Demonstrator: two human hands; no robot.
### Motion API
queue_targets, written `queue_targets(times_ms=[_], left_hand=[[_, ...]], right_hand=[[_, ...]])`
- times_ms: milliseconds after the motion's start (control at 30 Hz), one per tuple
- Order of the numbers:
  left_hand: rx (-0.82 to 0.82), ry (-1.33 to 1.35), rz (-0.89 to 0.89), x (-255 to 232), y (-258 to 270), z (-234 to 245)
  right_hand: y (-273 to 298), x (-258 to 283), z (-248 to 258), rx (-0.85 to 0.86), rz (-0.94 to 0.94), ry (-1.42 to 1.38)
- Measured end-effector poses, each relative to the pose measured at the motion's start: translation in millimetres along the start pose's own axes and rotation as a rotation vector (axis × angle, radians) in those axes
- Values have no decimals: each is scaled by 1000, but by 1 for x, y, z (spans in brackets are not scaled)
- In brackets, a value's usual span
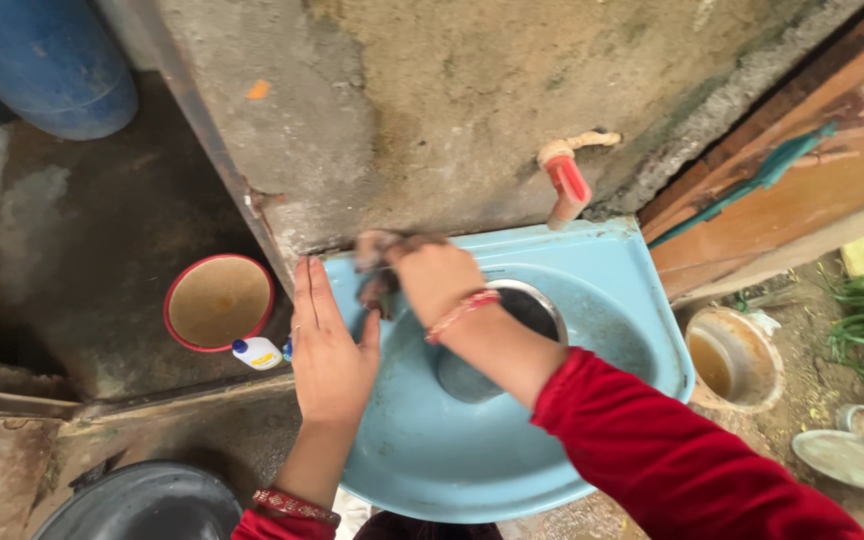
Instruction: The person cleans a blue basin and a metal cup with a cloth. They scrub the inner and outer edges of the basin before wiping the inside of the cup.
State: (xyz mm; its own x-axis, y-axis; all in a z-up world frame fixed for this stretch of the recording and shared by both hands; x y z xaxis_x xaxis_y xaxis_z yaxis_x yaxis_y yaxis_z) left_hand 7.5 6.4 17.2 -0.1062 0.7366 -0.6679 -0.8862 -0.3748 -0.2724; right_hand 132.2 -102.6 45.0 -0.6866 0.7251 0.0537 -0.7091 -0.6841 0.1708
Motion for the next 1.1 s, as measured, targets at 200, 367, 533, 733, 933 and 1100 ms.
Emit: queue_targets(times_ms=[200,367,533,733,933,1100], left_hand=[[-18,101,48,7,-1,-2],[11,169,126,6,-4,3],[38,143,172,5,-3,1],[-25,198,120,5,-2,2],[-33,178,130,9,-2,1],[-48,218,191,9,-3,1]], right_hand=[[-4,26,-7,-129,101,23],[-12,57,-13,-253,243,-6],[-5,47,-7,-214,156,54],[-11,64,-8,-243,227,67],[-5,43,-8,-249,228,59],[-13,54,-7,-193,174,82]])
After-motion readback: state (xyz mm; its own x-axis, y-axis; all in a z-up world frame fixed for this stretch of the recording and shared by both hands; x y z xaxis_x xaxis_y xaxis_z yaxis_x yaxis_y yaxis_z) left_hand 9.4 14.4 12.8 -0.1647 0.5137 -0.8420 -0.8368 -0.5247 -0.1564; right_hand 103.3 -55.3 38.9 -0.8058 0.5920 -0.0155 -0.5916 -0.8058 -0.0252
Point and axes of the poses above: each hand's wrist, its own y-axis away from the middle knuckle, its own z-axis out of the back of the hand, x = y × z, the point moved 1 cm from there along -y, towards the middle knuckle, and after that the axes turned 12 degrees about x, right-handed, at the moved point
